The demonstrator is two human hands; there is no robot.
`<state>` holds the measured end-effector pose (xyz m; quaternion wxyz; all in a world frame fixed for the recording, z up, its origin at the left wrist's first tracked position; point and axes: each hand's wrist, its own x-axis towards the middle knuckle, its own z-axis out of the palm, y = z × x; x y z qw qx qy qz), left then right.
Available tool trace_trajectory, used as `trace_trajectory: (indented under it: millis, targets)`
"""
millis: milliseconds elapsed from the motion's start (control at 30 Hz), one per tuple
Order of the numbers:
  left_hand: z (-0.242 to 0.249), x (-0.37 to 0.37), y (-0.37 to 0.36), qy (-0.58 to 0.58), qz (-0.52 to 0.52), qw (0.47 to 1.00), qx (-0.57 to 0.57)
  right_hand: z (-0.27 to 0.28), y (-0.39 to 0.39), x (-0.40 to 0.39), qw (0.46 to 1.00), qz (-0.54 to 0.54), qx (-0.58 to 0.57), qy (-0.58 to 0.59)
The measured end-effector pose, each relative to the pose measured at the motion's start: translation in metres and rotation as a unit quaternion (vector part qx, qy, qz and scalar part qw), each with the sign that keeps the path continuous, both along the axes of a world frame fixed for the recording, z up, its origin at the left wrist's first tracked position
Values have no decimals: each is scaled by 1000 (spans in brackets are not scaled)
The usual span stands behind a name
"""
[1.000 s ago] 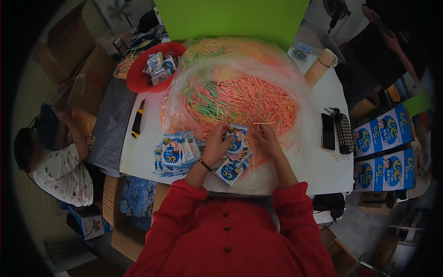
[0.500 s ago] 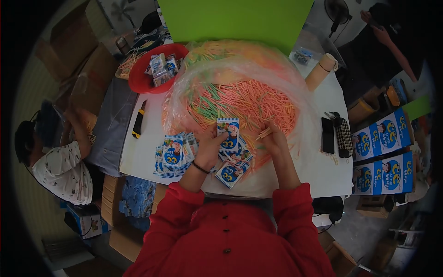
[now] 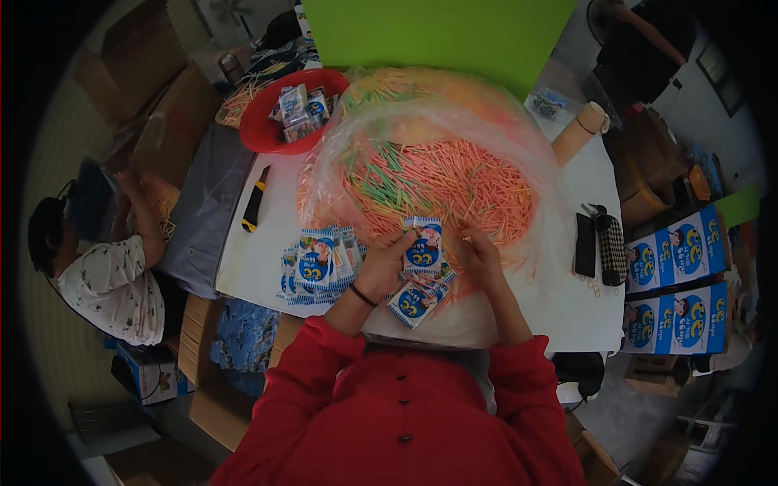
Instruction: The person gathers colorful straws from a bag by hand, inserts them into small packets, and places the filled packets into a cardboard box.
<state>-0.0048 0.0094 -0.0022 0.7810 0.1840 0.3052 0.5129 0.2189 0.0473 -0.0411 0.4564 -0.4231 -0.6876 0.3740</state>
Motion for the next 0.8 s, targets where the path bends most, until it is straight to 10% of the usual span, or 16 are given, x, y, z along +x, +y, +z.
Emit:
trace_trajectory:
  millis: [167, 333, 800]
  targets:
    - [10, 2, -7, 106, 89, 984, 115, 5, -8, 10, 988, 3, -122, 94]
    - [12, 0, -10, 236, 64, 955, 170, 72, -8, -8, 891, -5, -153, 428]
    - [15, 0, -16, 266, 1, 940, 215, 113, -13, -42, 967, 161, -22, 198]
